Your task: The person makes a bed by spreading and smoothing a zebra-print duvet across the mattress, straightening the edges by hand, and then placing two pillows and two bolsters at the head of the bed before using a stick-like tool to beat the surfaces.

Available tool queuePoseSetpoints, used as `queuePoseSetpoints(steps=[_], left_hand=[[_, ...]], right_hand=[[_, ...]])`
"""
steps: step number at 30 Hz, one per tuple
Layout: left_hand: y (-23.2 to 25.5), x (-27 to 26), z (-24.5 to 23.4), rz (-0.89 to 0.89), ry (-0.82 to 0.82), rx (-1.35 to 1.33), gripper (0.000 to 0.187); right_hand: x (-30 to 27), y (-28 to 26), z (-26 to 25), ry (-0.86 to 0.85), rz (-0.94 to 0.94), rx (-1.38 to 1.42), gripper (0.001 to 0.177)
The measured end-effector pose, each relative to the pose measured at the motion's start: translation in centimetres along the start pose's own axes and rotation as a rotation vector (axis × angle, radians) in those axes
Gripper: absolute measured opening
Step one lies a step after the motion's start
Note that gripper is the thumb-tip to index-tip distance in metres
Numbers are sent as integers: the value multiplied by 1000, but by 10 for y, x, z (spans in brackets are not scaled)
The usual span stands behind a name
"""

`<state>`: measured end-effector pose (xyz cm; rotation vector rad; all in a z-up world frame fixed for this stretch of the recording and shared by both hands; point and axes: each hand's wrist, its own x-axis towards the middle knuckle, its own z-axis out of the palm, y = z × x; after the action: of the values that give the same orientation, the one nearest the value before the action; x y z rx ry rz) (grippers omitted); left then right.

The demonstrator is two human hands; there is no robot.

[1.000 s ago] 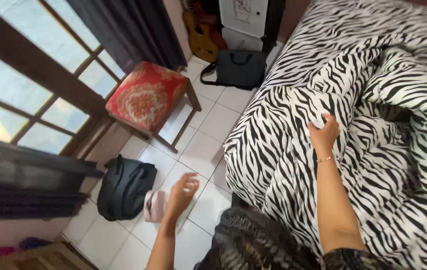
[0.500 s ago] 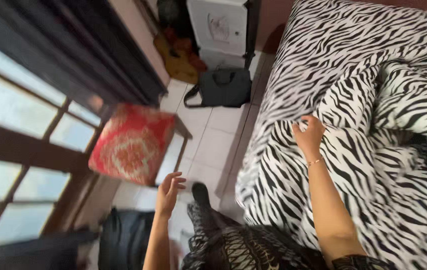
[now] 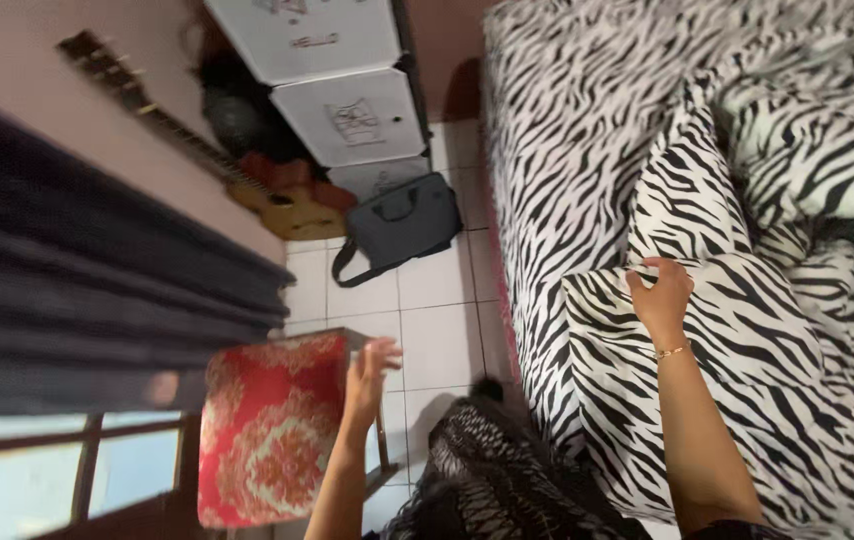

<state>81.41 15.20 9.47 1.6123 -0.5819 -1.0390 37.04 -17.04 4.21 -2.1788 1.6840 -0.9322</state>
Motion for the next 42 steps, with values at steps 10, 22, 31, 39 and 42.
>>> queuePoseSetpoints(steps=[10,22,31,39,42], left_hand=[[94,204,180,273,-496,199,43],[15,376,485,569,-695,670,66],[44,475,711,158,-825,444,68],[90,621,620,-639,-822,-477,23],[150,702,490,-671,-659,-518,29]], right_hand=[[31,7,24,120,109,70,36],[62,-16,-8,-64,705,-15,63],[77,-73,27,64,1217,-502,91],[29,-50,35,797,1516,-731,108],[28,-49,33,808,1571,-762,94]])
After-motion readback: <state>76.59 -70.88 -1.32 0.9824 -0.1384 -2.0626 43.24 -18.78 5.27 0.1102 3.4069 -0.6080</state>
